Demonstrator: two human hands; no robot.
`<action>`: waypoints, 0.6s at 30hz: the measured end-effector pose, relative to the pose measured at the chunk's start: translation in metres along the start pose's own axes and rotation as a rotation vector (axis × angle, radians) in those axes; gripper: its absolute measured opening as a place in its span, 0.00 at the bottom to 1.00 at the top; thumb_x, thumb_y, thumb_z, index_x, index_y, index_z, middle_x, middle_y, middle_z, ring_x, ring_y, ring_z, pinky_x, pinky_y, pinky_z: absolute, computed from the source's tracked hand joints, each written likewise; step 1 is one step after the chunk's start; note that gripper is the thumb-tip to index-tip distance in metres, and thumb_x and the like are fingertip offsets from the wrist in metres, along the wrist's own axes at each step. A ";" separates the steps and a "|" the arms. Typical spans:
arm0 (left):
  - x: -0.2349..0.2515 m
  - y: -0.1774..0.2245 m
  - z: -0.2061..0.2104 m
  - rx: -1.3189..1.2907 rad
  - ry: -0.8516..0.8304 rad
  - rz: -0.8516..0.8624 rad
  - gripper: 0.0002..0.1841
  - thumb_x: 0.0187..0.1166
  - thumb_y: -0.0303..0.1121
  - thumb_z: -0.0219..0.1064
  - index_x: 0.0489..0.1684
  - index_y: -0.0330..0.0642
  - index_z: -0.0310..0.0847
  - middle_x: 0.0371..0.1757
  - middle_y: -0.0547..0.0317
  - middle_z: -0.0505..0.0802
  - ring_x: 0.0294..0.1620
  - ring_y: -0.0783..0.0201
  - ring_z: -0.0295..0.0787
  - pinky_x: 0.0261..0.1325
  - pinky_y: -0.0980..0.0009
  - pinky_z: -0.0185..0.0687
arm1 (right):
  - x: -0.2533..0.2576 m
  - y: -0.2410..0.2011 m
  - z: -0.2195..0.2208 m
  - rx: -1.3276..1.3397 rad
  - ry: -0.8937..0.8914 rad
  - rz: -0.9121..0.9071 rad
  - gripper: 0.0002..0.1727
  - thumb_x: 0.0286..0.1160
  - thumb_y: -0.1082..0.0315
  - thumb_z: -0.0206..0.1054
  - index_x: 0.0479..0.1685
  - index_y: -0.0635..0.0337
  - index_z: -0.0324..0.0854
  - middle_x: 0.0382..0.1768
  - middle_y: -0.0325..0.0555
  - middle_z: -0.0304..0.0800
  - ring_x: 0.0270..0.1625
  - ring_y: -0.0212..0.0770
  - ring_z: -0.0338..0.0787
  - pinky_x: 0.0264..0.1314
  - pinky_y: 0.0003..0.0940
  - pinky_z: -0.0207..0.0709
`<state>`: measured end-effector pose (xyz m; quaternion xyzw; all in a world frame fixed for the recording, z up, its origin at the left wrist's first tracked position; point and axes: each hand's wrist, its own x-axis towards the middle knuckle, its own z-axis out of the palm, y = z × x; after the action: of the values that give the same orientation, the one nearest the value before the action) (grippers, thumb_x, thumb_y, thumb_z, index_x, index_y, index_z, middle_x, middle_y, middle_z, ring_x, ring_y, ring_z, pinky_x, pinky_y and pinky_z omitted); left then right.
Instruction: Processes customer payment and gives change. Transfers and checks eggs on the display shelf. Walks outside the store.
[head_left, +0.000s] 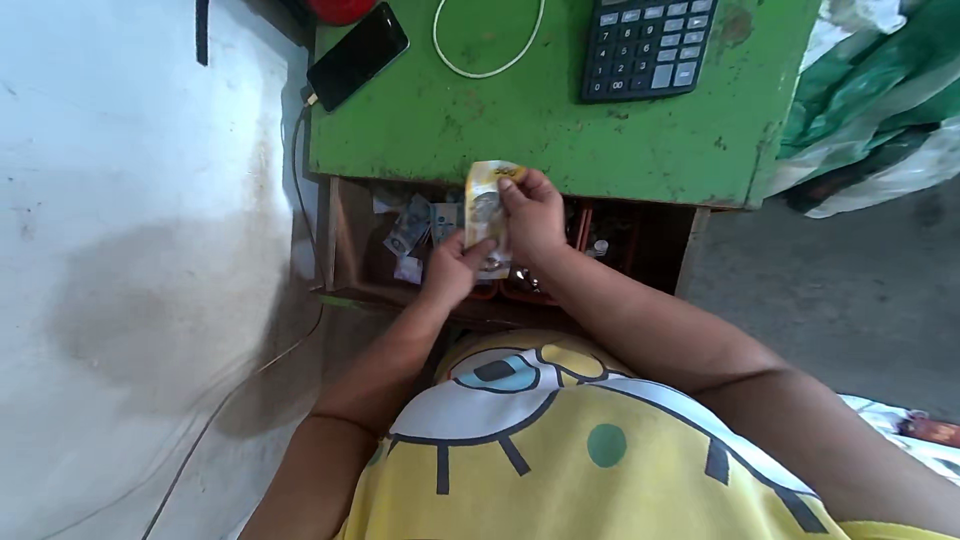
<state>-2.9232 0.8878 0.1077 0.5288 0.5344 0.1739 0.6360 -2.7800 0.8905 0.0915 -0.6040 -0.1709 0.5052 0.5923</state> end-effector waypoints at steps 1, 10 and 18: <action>-0.006 -0.002 0.008 -0.029 -0.038 -0.033 0.11 0.84 0.30 0.68 0.56 0.32 0.83 0.43 0.53 0.96 0.39 0.65 0.95 0.49 0.64 0.94 | 0.001 -0.001 -0.007 0.018 0.031 -0.015 0.05 0.87 0.70 0.60 0.49 0.60 0.79 0.37 0.39 0.88 0.39 0.30 0.90 0.48 0.31 0.87; 0.039 -0.011 -0.036 0.850 -0.320 -0.174 0.15 0.83 0.34 0.68 0.62 0.38 0.87 0.58 0.43 0.94 0.61 0.46 0.92 0.70 0.42 0.83 | -0.027 0.024 -0.094 -0.245 0.280 -0.134 0.12 0.91 0.68 0.53 0.62 0.66 0.72 0.45 0.39 0.84 0.44 0.25 0.87 0.53 0.27 0.84; 0.088 -0.037 -0.043 0.996 0.042 -0.168 0.23 0.82 0.42 0.70 0.71 0.40 0.80 0.64 0.40 0.90 0.67 0.42 0.87 0.72 0.40 0.79 | -0.044 0.026 -0.150 -0.348 0.348 -0.073 0.09 0.90 0.66 0.57 0.55 0.62 0.76 0.37 0.36 0.83 0.37 0.22 0.84 0.47 0.23 0.82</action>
<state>-2.9404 0.9633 0.0378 0.7194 0.6061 -0.1432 0.3076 -2.6872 0.7675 0.0550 -0.7683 -0.1726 0.3348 0.5176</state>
